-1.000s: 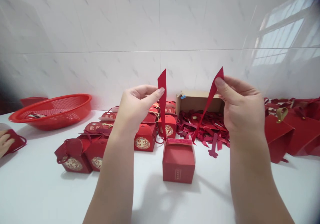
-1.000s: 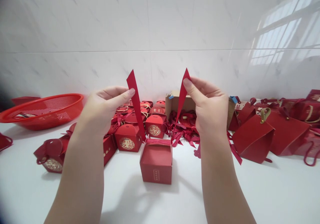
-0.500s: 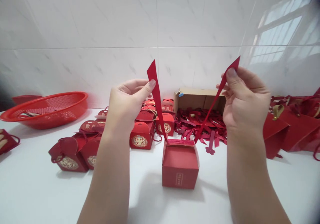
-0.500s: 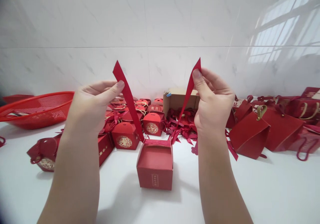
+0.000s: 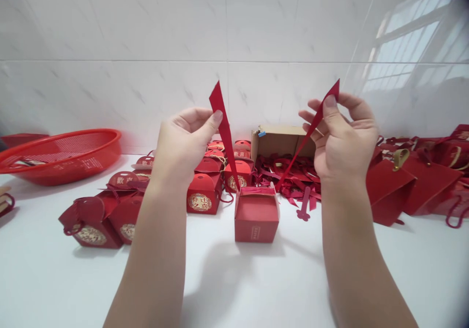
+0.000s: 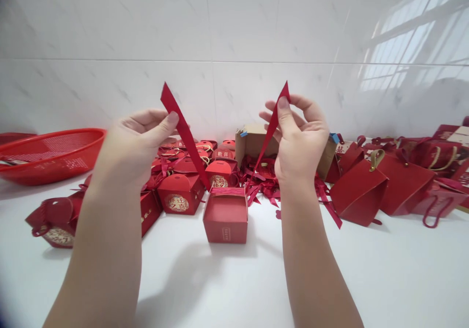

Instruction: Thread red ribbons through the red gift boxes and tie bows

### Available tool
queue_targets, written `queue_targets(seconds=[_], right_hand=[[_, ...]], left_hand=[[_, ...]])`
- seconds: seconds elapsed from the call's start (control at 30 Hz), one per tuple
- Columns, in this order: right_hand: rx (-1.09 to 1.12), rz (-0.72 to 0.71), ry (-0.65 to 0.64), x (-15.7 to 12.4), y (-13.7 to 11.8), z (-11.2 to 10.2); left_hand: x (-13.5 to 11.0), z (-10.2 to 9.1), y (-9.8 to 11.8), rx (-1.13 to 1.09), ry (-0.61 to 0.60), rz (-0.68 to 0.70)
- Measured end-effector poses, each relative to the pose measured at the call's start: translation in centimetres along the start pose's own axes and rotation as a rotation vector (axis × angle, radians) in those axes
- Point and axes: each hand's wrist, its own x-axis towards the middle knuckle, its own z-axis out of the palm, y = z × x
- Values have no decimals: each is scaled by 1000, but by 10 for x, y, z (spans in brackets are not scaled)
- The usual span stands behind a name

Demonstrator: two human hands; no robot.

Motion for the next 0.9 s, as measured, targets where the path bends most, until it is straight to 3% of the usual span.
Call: queue_targets(seconds=[0.23,0.4,0.7,0.9], right_hand=[[14,129,-136,-11,-5,17],[-69,133,-256,-20,0,25],[-73,103,-417,-26,-6,28],[-113,90,-355,-31,-11,32]], left_hand=[[-6,11,4,49,-195,-2],[-14,17,10,70,-314,7],[-15,17,7,53,-330,11],[-16,20,9,55,-309,-20]])
